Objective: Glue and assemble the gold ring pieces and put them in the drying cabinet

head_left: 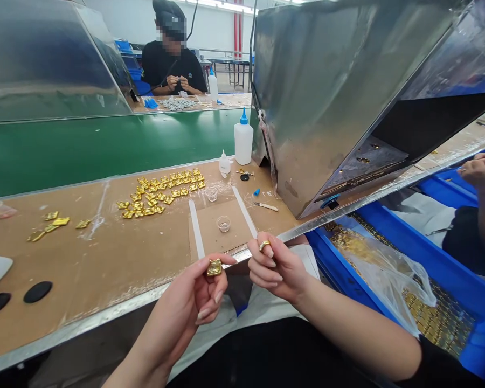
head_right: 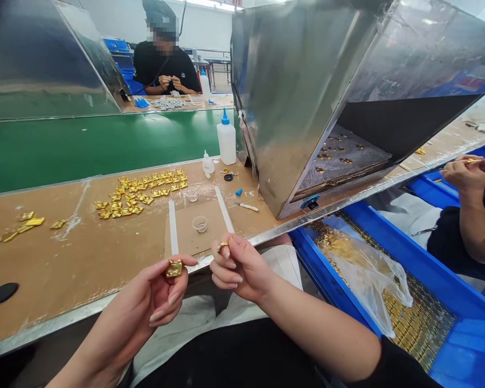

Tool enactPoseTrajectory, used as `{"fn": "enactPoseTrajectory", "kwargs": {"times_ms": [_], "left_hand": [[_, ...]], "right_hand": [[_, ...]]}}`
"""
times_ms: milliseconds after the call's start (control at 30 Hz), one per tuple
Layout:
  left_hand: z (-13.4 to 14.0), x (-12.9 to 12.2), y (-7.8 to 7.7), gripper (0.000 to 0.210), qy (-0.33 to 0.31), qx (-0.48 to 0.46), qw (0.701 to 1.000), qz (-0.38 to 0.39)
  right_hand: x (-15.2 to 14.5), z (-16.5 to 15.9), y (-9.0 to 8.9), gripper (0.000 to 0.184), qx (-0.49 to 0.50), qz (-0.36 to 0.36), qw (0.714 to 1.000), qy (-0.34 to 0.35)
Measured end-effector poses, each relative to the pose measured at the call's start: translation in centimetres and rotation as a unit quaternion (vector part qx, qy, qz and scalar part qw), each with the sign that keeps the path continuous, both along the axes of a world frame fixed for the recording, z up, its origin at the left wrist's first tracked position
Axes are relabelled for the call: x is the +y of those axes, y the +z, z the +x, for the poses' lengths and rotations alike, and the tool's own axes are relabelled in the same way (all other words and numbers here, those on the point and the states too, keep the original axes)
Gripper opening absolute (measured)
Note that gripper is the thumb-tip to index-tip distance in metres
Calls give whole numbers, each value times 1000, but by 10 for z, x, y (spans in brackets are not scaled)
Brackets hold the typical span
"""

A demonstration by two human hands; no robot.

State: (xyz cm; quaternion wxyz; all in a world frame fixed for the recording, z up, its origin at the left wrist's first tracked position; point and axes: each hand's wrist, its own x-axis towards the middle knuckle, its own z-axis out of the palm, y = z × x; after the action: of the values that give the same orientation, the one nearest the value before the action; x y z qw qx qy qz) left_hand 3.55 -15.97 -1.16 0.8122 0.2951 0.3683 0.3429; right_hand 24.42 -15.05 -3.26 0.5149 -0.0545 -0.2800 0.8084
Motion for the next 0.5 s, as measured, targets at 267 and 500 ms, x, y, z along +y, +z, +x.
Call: {"fn": "enactPoseTrajectory", "kwargs": {"times_ms": [267,500], "left_hand": [[-57,33,-12,70,33,344,921,181],[-177,109,-15,66,142,636,737,176]], "right_hand": [[5,12,-13,27,-61,20,997,-47],[18,33,-26,28,-132,23,984,-114]]}}
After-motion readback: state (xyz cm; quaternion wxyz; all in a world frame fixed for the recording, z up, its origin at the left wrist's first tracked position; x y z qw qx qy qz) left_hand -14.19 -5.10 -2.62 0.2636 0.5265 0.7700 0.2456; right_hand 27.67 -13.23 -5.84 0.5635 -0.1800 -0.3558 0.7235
